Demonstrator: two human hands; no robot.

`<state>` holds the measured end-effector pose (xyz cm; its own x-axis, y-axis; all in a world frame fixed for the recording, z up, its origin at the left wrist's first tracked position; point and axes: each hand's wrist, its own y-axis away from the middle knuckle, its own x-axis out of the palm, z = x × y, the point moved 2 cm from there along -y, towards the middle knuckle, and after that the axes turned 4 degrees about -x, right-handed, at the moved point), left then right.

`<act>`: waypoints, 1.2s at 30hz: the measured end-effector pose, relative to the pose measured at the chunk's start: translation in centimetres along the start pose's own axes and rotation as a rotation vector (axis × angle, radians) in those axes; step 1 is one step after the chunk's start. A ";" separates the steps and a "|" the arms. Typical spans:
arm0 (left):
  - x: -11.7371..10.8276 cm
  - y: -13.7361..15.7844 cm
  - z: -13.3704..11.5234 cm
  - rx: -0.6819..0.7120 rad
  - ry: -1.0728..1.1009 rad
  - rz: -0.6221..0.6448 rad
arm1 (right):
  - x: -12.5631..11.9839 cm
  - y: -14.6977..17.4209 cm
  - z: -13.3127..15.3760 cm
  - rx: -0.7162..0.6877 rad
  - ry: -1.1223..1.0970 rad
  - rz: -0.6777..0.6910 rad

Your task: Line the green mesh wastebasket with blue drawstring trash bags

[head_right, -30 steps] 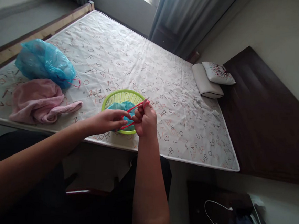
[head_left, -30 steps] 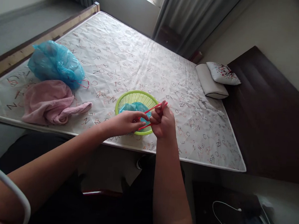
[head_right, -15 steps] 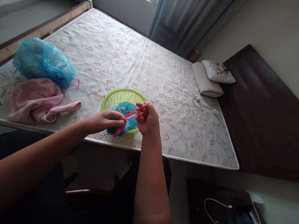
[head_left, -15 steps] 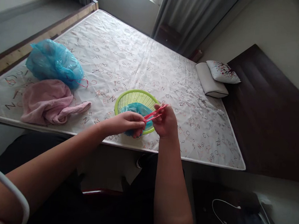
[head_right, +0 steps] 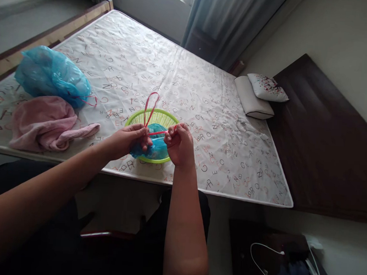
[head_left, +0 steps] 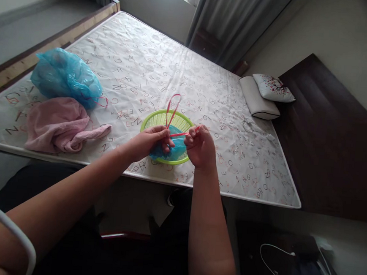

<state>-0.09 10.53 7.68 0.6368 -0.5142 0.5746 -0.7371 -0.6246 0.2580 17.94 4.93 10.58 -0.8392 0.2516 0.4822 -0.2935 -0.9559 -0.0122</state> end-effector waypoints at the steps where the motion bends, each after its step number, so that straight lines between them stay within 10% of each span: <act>1: -0.2 -0.2 0.2 -0.022 0.031 -0.056 | 0.2 0.2 -0.1 -0.003 0.020 0.025; 8: -1.0 -0.6 0.7 -0.058 0.214 -0.079 | 1.9 1.7 -1.1 0.260 0.315 0.474; 15: -1.3 -0.3 -0.3 -0.036 0.259 0.023 | 0.7 0.8 -0.5 -0.005 0.451 0.259; 22: -1.8 -0.5 0.2 -0.119 0.334 0.014 | 1.1 1.4 -0.7 0.157 0.599 0.480; 28: -1.1 -0.2 -0.4 -0.053 0.227 0.076 | 0.1 0.1 -1.5 -0.076 0.455 -0.006; 36: -2.4 -0.4 -1.7 0.066 -0.443 -0.010 | 0.7 0.8 -2.1 0.197 0.476 0.267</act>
<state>-1.68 12.99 7.54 0.6899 -0.7011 0.1802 -0.7235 -0.6596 0.2036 16.17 4.70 9.07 -0.9993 -0.0050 0.0367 0.0088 -0.9944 0.1058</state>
